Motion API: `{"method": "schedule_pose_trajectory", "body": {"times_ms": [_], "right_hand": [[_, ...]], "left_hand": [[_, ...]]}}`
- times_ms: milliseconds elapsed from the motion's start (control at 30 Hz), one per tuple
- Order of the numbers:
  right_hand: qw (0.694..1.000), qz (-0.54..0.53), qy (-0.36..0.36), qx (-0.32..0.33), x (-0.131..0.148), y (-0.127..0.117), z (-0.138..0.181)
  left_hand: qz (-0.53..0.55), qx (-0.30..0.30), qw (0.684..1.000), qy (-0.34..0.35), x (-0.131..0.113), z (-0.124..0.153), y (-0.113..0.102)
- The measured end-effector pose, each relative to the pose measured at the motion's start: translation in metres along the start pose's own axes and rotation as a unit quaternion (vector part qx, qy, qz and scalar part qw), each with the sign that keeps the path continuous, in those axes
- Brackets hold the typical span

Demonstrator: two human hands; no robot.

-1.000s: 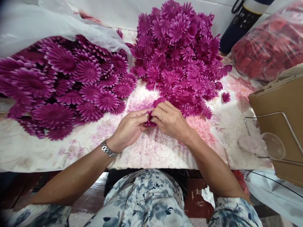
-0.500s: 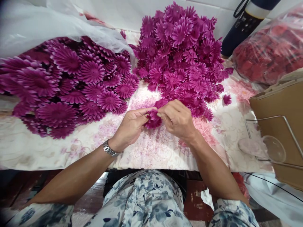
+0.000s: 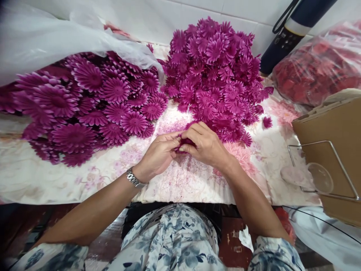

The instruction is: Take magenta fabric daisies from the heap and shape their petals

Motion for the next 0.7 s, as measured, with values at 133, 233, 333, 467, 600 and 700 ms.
{"method": "schedule_pose_trajectory", "body": {"times_ms": [133,233,333,467,600,700], "right_hand": [[1.0,-0.015,-0.005,-0.013,0.006,0.007,0.0],[0.999,0.005,-0.01,-0.036,0.004,0.0,0.001],[0.997,0.034,0.001,-0.073,0.0,-0.01,0.002],[0.986,0.069,0.045,-0.143,-0.009,-0.028,0.004],[0.99,0.052,0.036,-0.126,-0.007,-0.027,0.001],[0.991,0.043,0.038,-0.119,-0.005,-0.023,0.0]], "left_hand": [[-0.007,-0.004,1.0,-0.008,0.005,-0.002,-0.003],[-0.019,-0.025,1.0,-0.003,0.003,-0.002,-0.007],[-0.03,-0.032,0.999,-0.001,0.0,-0.001,-0.009],[-0.057,-0.031,0.998,0.01,-0.001,0.0,-0.009],[-0.034,-0.029,0.999,0.018,-0.002,-0.001,-0.007],[0.013,-0.014,1.0,-0.005,0.001,0.0,-0.003]]}}
Point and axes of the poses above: each hand's wrist, its own z-axis away from the middle knuckle, its own y-axis out of the palm, x = y × z, the point moved 8 cm from there along -z, towards the middle knuckle
